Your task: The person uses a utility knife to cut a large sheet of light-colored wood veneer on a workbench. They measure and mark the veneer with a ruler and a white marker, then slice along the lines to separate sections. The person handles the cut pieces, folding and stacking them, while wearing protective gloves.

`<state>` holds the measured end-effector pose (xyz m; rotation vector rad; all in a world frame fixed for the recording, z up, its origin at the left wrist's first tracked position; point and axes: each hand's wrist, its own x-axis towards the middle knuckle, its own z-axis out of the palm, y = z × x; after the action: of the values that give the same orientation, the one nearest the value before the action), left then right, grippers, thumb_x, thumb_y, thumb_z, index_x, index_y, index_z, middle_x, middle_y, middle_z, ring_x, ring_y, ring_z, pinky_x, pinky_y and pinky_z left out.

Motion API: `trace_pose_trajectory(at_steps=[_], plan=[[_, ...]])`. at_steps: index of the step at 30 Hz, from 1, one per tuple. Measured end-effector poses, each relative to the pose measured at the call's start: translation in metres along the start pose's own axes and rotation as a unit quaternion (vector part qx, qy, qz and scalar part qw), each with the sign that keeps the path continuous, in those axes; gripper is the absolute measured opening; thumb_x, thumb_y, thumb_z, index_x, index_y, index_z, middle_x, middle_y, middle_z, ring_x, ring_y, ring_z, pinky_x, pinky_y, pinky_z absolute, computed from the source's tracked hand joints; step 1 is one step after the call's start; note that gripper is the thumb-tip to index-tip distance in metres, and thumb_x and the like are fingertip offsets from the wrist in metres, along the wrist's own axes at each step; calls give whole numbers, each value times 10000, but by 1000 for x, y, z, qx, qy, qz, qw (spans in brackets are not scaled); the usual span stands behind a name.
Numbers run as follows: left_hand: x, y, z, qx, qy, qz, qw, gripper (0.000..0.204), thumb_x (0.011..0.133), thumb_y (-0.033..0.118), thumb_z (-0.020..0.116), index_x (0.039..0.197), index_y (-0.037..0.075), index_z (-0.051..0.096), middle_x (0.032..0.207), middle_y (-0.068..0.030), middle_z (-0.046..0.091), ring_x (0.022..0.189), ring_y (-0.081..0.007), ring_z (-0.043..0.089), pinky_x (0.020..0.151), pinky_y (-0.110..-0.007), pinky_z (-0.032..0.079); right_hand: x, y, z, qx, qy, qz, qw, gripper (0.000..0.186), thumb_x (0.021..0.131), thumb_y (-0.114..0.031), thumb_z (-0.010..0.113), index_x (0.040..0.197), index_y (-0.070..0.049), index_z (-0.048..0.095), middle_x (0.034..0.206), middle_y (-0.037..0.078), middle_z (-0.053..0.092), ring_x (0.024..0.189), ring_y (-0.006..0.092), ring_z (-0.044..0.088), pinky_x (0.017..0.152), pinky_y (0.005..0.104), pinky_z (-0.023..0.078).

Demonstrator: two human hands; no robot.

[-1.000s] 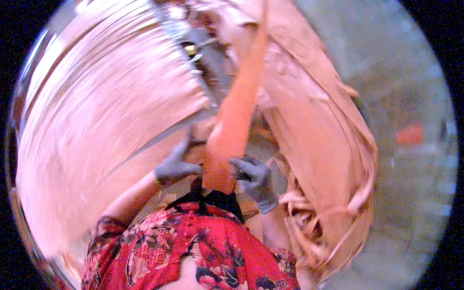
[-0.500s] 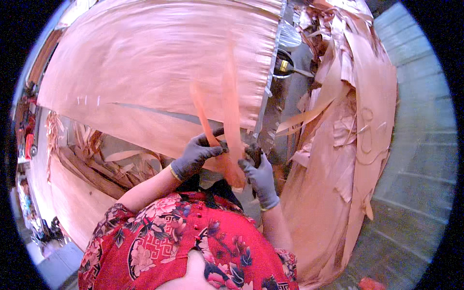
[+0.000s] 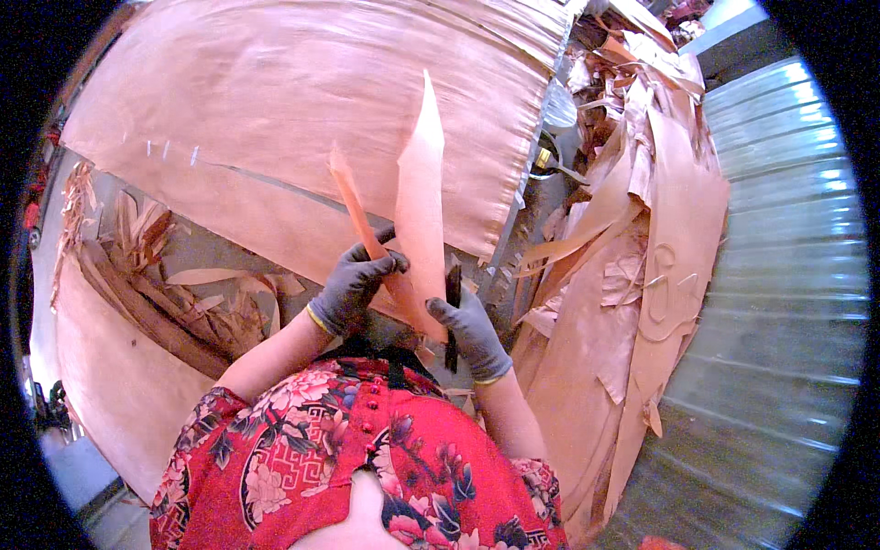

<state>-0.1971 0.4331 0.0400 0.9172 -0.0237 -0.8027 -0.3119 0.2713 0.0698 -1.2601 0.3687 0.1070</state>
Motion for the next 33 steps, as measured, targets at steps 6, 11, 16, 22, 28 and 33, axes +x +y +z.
trace_pose_trajectory(at_steps=[6, 11, 16, 22, 28, 33], plan=[[-16, 20, 4, 106, 5, 70, 992, 447, 831, -4, 588, 1261, -17, 468, 987, -49, 635, 874, -104, 592, 801, -243, 480, 35, -13, 40, -149, 70, -54, 985, 413, 760, -103, 668, 1126, 37, 538, 1015, 69, 614, 898, 130, 564, 814, 278, 452], [-22, 36, -17, 4, 15, 93, 996, 412, 862, 38, 560, 1251, -50, 455, 974, -64, 637, 873, -133, 605, 816, -264, 476, 58, 5, 47, 7, 168, -55, 984, 256, 792, -146, 630, 960, 46, 613, 876, 65, 644, 760, 130, 590, 684, 277, 466], [-47, 41, -67, -54, 26, 53, 997, 412, 882, 46, 512, 1267, -58, 413, 871, -76, 634, 806, -161, 614, 779, -295, 481, 77, 21, 30, 56, 247, -111, 961, 149, 831, -90, 592, 954, -8, 607, 789, 41, 603, 701, 132, 558, 648, 254, 440], [-110, 55, -174, 141, 200, 52, 968, 589, 812, 154, 618, 1291, -76, 363, 862, -97, 620, 782, -177, 607, 756, -276, 475, 69, -15, -6, -542, 304, -118, 774, 537, 758, -263, 698, 1196, -57, 464, 920, 160, 608, 777, 304, 613, 653, 367, 485], [-172, 57, -205, 880, 328, -168, 301, 1181, 589, 526, 744, 1376, -98, 122, 1332, -290, 353, 1257, -362, 361, 938, -399, 402, 75, -18, -22, -693, 175, -108, 691, 769, 673, -359, 745, 1276, -51, 381, 1088, 205, 544, 930, 369, 581, 719, 421, 497], [-134, 40, -155, 795, 256, -24, 549, 1121, 651, 414, 733, 1388, -77, 46, 1397, -272, 265, 1288, -392, 298, 1005, -398, 333, 75, -2, -31, -637, 198, -121, 735, 690, 700, -278, 725, 1274, -82, 395, 1058, 190, 564, 900, 357, 595, 722, 416, 499]])
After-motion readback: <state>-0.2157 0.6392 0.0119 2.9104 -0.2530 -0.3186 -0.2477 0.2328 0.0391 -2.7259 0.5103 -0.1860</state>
